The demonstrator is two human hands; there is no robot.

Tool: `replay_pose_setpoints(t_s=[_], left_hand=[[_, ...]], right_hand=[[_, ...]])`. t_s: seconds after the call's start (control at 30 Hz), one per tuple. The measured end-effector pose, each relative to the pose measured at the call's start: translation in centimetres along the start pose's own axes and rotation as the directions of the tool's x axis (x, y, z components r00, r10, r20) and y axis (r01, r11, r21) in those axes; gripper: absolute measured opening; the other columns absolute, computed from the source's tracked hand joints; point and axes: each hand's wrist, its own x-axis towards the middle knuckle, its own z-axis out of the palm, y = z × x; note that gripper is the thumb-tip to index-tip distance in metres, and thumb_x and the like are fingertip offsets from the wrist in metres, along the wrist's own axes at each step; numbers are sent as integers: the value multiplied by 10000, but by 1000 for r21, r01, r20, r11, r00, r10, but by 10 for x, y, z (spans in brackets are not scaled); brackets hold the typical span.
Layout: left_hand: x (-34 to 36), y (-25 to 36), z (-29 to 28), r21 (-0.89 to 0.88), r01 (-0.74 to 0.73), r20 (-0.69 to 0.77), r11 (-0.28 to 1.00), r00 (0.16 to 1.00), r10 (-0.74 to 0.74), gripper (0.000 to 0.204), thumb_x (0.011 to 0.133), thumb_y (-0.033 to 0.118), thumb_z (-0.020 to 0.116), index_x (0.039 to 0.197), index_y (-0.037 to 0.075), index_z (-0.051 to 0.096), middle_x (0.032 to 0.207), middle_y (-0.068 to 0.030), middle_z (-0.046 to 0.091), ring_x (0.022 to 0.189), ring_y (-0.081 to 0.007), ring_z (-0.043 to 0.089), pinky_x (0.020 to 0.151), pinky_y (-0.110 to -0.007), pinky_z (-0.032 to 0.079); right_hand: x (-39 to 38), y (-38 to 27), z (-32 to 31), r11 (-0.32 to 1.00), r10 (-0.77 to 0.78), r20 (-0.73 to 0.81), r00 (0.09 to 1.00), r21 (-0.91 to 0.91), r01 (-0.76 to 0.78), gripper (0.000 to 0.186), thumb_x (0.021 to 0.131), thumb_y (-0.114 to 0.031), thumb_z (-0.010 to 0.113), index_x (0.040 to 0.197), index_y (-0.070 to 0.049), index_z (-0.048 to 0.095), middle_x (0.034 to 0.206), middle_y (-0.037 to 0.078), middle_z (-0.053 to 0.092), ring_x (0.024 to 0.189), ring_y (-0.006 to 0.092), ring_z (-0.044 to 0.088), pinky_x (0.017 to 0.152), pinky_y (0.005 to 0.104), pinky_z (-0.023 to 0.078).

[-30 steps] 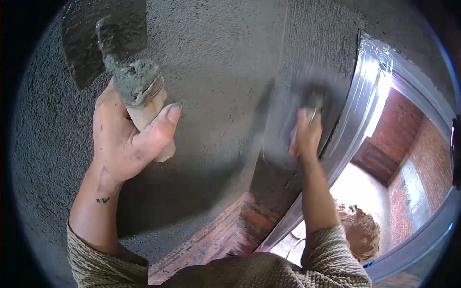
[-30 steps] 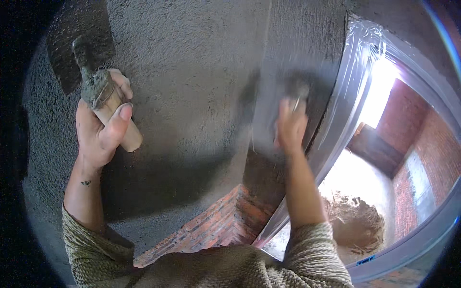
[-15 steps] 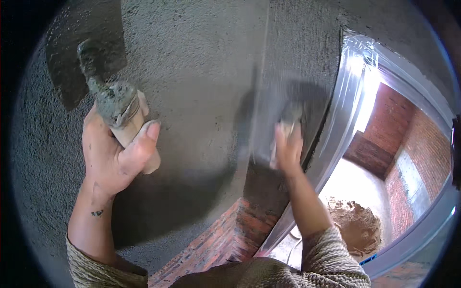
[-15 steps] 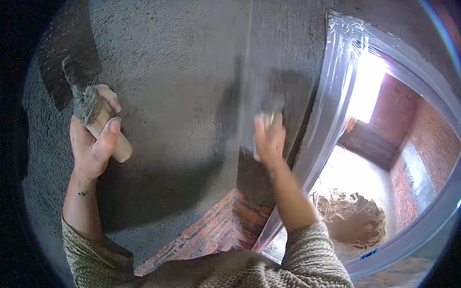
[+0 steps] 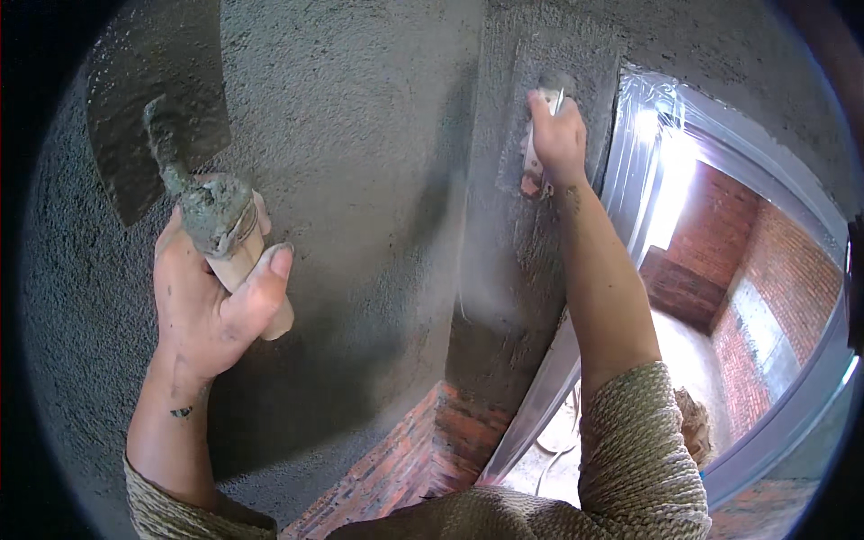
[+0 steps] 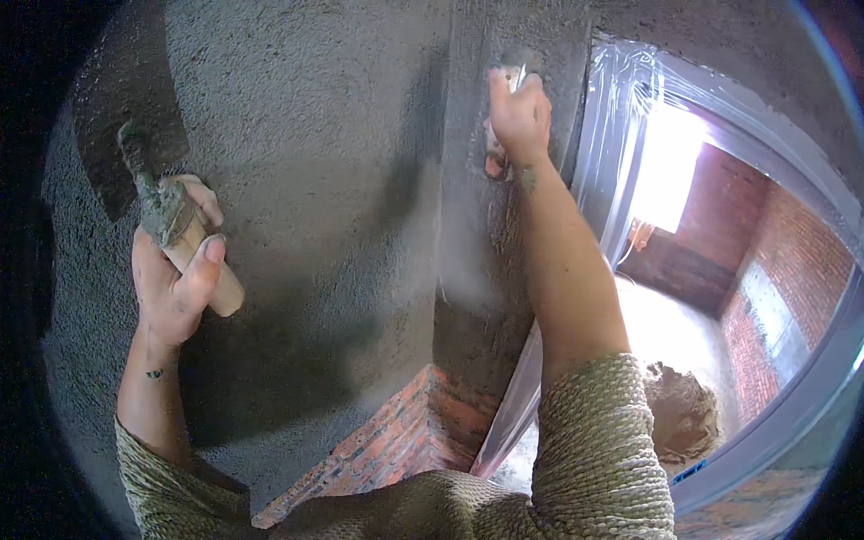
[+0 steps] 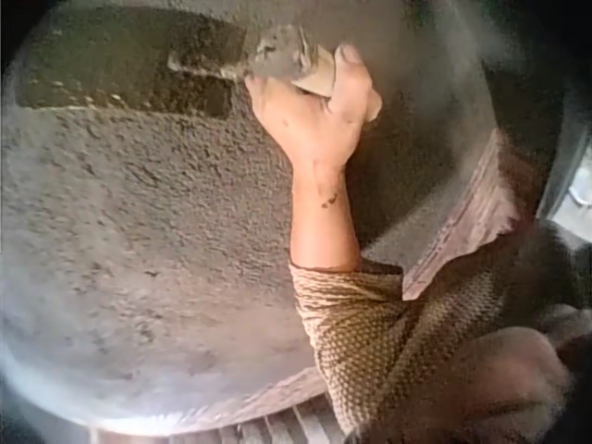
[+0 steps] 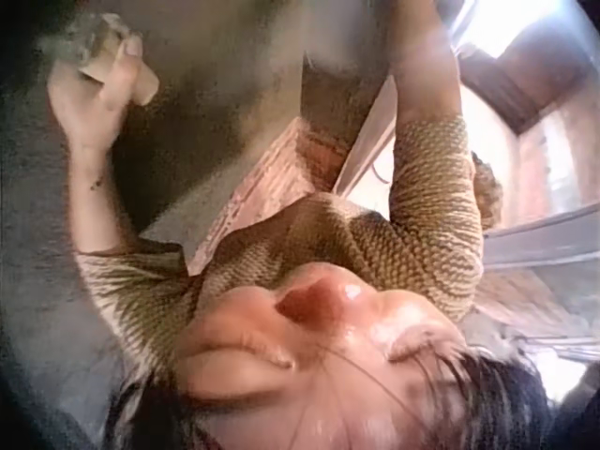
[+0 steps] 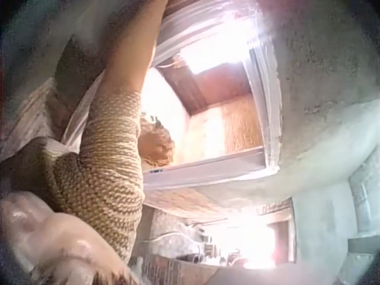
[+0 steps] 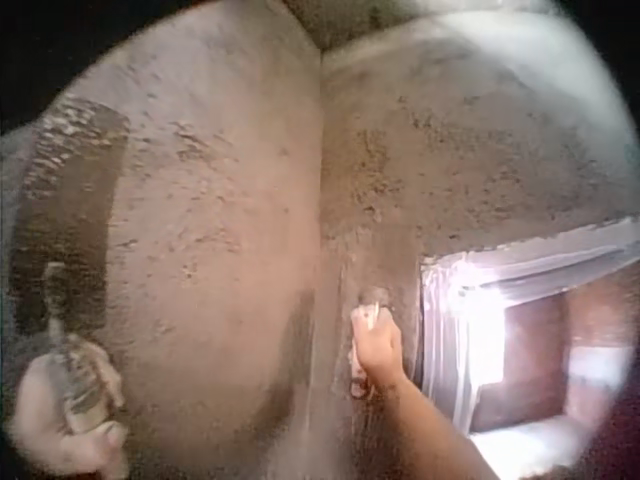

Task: The person scoops mortar from a bucket with a trowel, applies it onto the wall around a door frame, and smooths the plastered surface using a float and trowels.

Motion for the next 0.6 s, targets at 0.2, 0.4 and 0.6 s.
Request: replay_pose_setpoints(t_s=[0.2,0.4,0.6], left_hand=[[-3,5,-2,-41,110,44,993,993,-108,246,713,228,650,830,28,567,765,-70,559,648,-172,485,611,-284,412],[-4,6,0,-27,119,45,993,992,-118,249,712,235,647,833,34,565,757,-63,553,644,-171,480,613,-282,410],[-2,6,3,-71,93,-2,993,996,-93,246,709,229,647,836,33,569,748,-57,555,626,-164,477,599,-274,407]], right_hand=[[-65,11,-11,992,124,60,991,-23,-122,373,864,-359,551,959,2,553,719,180,609,641,282,596,623,397,496],[-191,80,-11,991,130,49,990,30,-132,257,881,-252,591,997,-35,519,579,36,537,443,135,459,382,279,345],[-357,147,-25,959,270,199,942,-145,-245,305,856,-223,608,1013,12,492,670,162,611,522,300,569,475,406,436]])
